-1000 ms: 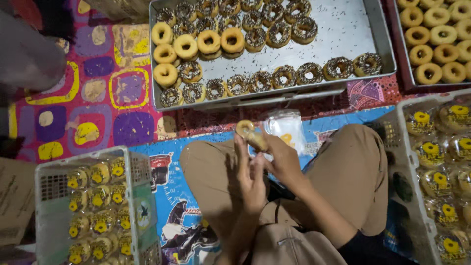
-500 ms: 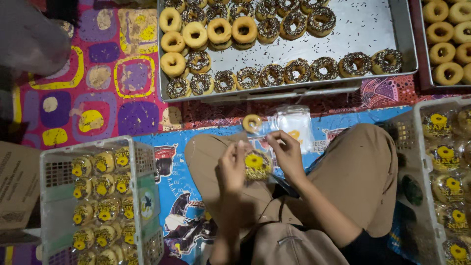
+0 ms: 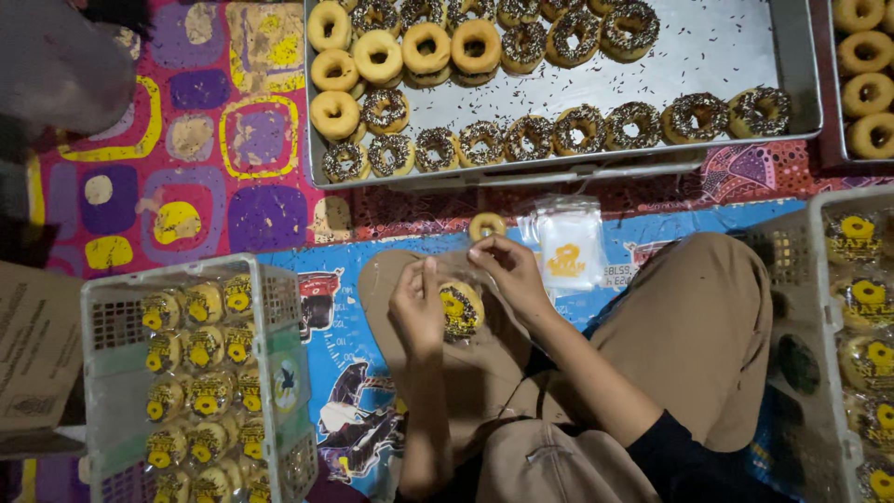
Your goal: The person sits on a mat and repeatedly picks donuts from metal trays, places them into small clear plastic bags, and stacks the filled bags in a white crate. The donuts include plain and chocolate-sprinkled varieties.
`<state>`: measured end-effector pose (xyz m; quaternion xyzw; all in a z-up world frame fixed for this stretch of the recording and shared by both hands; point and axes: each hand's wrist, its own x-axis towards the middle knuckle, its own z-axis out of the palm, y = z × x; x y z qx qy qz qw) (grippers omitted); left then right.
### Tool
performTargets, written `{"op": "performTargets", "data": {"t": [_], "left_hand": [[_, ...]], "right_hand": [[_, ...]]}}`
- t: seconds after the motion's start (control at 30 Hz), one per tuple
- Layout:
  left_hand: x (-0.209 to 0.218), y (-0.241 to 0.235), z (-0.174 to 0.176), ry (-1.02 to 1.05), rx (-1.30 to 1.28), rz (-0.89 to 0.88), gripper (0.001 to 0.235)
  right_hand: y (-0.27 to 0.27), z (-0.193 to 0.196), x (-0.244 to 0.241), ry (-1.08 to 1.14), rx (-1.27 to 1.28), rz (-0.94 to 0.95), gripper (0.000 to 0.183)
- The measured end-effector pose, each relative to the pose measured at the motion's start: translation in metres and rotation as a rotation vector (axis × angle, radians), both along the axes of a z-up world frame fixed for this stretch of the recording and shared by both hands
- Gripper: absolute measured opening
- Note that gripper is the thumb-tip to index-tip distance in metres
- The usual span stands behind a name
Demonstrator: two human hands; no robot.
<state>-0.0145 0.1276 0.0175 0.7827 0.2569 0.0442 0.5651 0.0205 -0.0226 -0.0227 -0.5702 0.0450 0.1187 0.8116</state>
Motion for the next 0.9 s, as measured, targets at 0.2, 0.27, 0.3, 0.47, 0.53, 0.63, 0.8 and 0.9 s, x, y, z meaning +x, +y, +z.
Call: {"op": "performTargets", "data": {"t": [0.2,0.27,0.3,0.47,0.53,0.63,0.8,0.9], "left_hand": [[0.003,0.020,-0.019,-0.259,-0.011,0.100,0.018],[-0.003,0.033,-0.036,-0.349,0.096,0.065,0.015],[-0.011,0.039,-0.044,-0.345,0.144,0.049,0.016],[-0.051,0.052,-0.081,-0.120,0.266,0.101,0.021],[-0.066,0.061,-0.089,0.097,0.496,0.017,0.017],[-0.056,0.073,-0.108,-0.079,0.279,-0.179,0.013],[0.044,0.026,-0.177,-0.166,-0.165,-0.124,0.033],[0.091,-0.005,-0.192,-0.021,0.191,-0.199,0.029]], "right_hand": [[0.009,-0.031,0.009,0.012,-0.070,-0.093,0.012],[0.015,-0.047,0.002,0.031,-0.069,-0.105,0.011],[0.019,-0.055,-0.008,0.028,-0.091,-0.104,0.011],[0.038,-0.098,-0.079,0.338,-0.141,0.086,0.032],[0.026,-0.118,-0.084,0.310,-0.263,0.192,0.023],[-0.025,-0.142,-0.047,0.097,-0.584,0.314,0.023],[-0.138,-0.165,0.051,-0.445,-1.499,0.097,0.020],[-0.158,-0.178,0.067,-0.552,-1.736,0.193,0.061]]}}
